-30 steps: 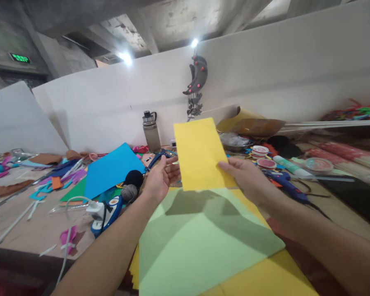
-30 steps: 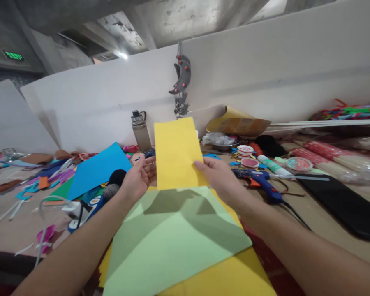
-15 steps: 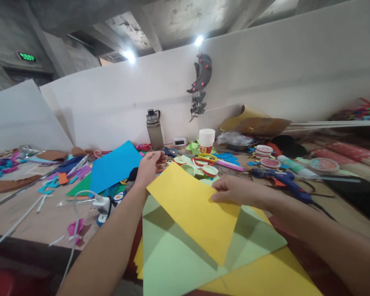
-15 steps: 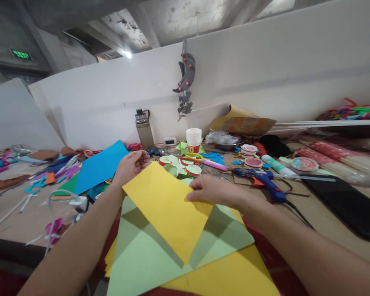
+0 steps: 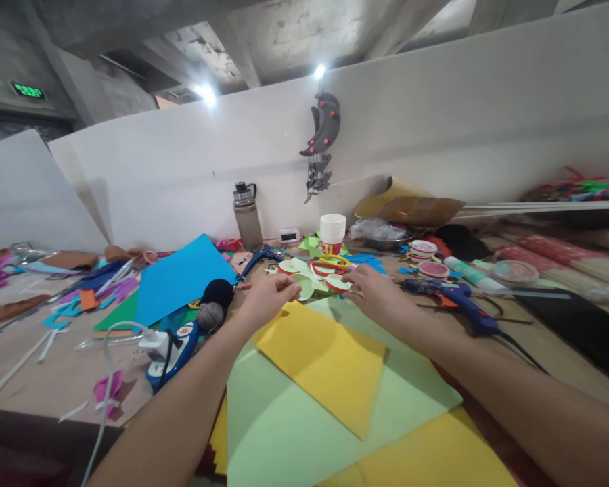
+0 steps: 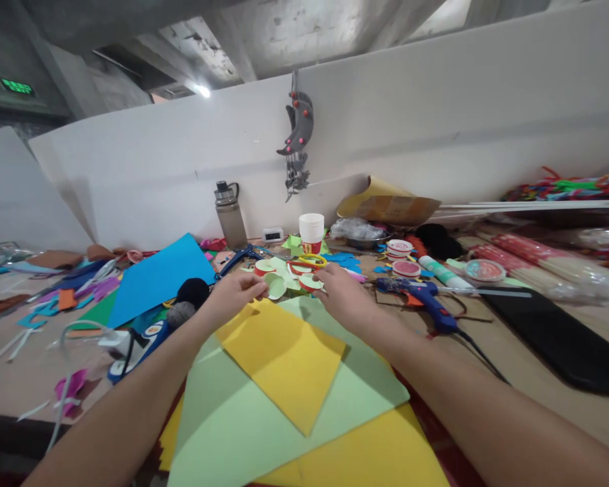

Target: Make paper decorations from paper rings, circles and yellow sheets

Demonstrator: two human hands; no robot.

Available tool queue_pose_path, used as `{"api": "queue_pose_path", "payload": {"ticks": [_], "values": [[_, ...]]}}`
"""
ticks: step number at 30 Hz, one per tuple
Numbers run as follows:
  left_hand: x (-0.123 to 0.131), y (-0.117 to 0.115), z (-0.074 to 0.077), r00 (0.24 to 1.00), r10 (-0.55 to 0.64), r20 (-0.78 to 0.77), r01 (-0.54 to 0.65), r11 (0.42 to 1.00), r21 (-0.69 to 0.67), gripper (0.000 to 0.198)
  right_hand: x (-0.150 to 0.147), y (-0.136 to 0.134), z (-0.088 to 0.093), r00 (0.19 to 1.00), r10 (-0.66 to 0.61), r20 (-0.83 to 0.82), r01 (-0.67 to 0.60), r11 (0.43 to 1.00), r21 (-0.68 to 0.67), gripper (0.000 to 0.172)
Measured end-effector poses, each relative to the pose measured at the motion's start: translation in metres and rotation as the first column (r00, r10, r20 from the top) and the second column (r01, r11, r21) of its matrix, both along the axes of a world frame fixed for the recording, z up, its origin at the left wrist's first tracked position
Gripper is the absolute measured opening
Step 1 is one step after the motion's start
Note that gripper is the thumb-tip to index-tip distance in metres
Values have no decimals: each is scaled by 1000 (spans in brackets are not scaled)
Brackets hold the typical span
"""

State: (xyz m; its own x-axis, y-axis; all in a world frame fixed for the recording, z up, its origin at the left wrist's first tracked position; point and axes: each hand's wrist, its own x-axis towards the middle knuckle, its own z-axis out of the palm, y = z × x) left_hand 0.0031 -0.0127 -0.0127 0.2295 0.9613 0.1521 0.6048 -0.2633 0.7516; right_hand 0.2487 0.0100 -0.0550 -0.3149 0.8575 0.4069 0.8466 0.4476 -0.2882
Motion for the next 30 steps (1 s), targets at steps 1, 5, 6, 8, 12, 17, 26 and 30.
{"api": "queue_pose_path", "payload": {"ticks": [1, 5, 6, 8, 12, 17, 26, 30], "values": [[5, -2, -2, 999, -31, 13, 31, 999, 6, 27, -1, 3, -4, 1000, 14, 25, -15, 1000, 15, 19], [18, -13, -7, 993, -101, 64, 102, 995, -3, 27, -2, 4, -6, 997, 17, 71, -20, 999, 46, 14], [20, -15, -8, 988, -108, 107, 111, 993, -25, 27, -1, 2, -4, 998, 12, 56, -16, 998, 69, 16], [24, -17, -11, 966, -91, 240, 116, 989, -91, 25, -1, -3, 2, 998, 53, -29, -48, 989, 141, 16], [29, -18, -18, 862, 2, 506, 108, 976, -188, 41, -8, -15, 8, 916, 236, -324, -156, 954, 256, 14], [34, -20, -17, 715, -85, 694, 231, 965, -120, 60, -20, -27, 12, 791, 346, -505, -266, 937, 226, 10], [35, -21, -16, 658, -57, 751, 214, 970, -114, 59, -23, -37, 12, 808, 440, -391, -360, 895, 264, 10], [33, -20, -15, 510, -16, 860, 272, 951, -144, 53, -22, -40, 20, 732, 349, -585, -321, 934, 155, 12]]}}
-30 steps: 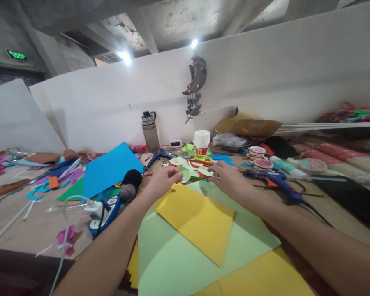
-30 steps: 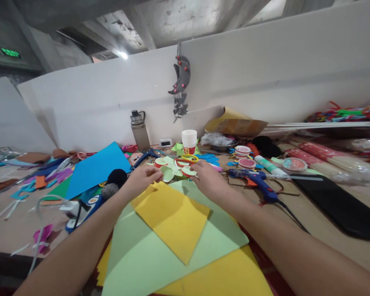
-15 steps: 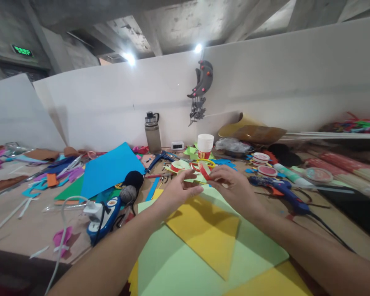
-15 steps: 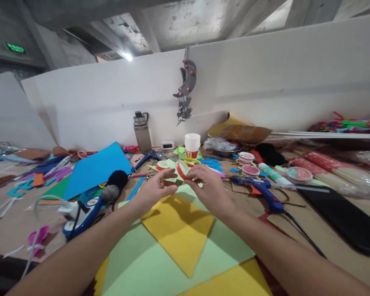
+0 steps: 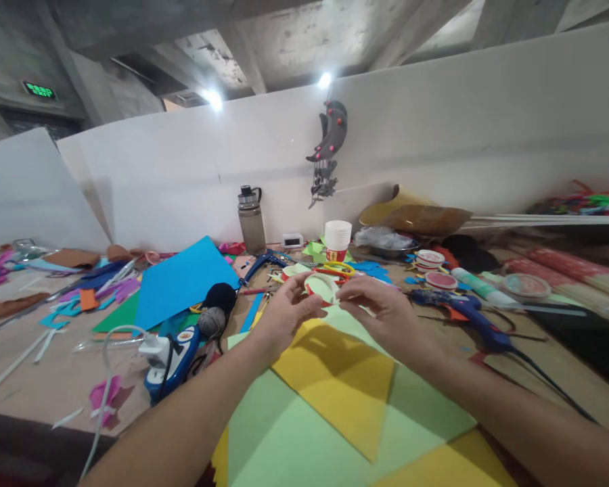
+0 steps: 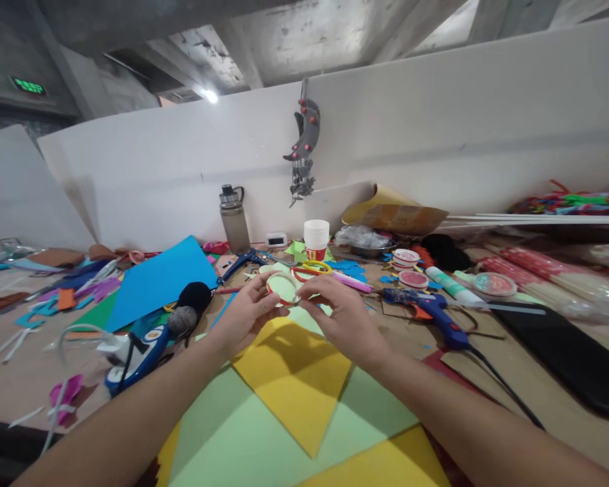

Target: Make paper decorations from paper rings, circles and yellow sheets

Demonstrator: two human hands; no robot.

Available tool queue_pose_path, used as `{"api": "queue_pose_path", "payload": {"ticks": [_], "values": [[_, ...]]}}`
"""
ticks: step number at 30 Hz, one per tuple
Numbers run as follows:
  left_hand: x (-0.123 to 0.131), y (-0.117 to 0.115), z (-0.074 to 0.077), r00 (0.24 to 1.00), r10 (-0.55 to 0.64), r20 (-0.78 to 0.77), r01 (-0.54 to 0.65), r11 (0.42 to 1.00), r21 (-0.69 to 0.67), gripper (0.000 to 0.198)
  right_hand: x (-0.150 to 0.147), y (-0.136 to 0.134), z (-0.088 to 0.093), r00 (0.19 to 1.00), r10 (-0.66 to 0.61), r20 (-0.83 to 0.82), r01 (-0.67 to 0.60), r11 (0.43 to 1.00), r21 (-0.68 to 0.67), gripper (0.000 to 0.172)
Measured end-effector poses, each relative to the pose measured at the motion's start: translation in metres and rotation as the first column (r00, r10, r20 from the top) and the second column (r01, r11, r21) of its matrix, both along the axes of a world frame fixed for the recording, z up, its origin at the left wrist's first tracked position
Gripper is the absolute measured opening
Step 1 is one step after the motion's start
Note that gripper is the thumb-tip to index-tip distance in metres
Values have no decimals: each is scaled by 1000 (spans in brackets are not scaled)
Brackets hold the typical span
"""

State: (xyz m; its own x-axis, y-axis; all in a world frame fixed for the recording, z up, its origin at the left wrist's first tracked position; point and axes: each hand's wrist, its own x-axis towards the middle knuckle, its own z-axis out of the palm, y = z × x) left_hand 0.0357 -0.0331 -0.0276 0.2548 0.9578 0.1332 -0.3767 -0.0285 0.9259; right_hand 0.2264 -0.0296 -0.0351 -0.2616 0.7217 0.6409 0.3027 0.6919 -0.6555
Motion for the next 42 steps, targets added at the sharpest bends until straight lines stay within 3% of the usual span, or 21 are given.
{"api": "queue_pose_path", "payload": {"ticks": [4, 8, 18, 23, 27, 31, 35, 42], "values": [[-2, -2, 6, 986, -64, 153, 74, 995, -64, 40, 3, -1, 7, 978, -67, -197, 17, 969, -247, 22], [-5, -2, 8, 975, -121, 186, 129, 991, -35, 44, 10, 5, 7, 967, -131, -218, 60, 950, -308, 24], [-14, 11, 4, 976, 124, 176, -132, 991, 35, 55, 32, 16, 24, 907, -321, -272, 255, 934, -252, 19], [-24, 20, 9, 960, 172, 222, -189, 980, 62, 42, 33, 31, 13, 939, -334, 87, 343, 928, -143, 19], [-29, 24, 10, 946, 198, 255, -201, 979, -16, 40, 19, 60, 14, 814, -329, 478, 396, 917, -43, 22], [-32, 27, 6, 932, 218, 289, -213, 976, -50, 40, -2, 93, 16, 731, -275, 625, 400, 914, -66, 17], [-33, 28, 5, 933, 182, 309, -175, 983, -51, 43, -19, 117, 6, 632, -216, 744, 455, 881, -130, 32], [-31, 27, 3, 930, 146, 339, -146, 989, -26, 43, -32, 130, 1, 567, -169, 806, 471, 870, -149, 34]]}}
